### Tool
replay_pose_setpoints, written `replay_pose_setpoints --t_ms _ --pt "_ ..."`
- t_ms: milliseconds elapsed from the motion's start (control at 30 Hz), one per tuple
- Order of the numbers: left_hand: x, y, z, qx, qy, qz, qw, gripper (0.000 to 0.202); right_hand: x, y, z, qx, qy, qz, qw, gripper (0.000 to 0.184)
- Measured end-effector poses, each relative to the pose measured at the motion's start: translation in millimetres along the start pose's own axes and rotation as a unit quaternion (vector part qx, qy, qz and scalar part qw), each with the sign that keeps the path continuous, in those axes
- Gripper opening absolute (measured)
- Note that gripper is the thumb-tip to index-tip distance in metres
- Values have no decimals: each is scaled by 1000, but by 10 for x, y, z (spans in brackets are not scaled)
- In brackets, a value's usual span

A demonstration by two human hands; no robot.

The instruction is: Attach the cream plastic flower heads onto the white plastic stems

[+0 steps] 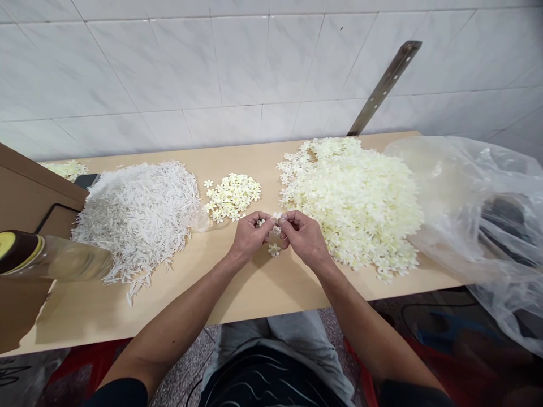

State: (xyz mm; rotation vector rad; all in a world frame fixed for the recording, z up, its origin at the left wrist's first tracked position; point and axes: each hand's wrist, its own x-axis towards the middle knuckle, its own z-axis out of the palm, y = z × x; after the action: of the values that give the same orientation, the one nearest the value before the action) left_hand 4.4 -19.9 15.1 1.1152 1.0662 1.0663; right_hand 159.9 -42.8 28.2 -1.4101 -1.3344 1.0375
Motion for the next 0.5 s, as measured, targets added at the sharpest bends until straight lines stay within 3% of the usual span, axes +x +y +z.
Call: replay_pose_setpoints --t_ms 233,500 --pt "14 -13 -20 35 4 32 999 30 20 41 4 22 -24 10 999 34" --pt "34 -42 -19 72 41 58 995 26 -23 16 37 -5 1 -19 1000 31"
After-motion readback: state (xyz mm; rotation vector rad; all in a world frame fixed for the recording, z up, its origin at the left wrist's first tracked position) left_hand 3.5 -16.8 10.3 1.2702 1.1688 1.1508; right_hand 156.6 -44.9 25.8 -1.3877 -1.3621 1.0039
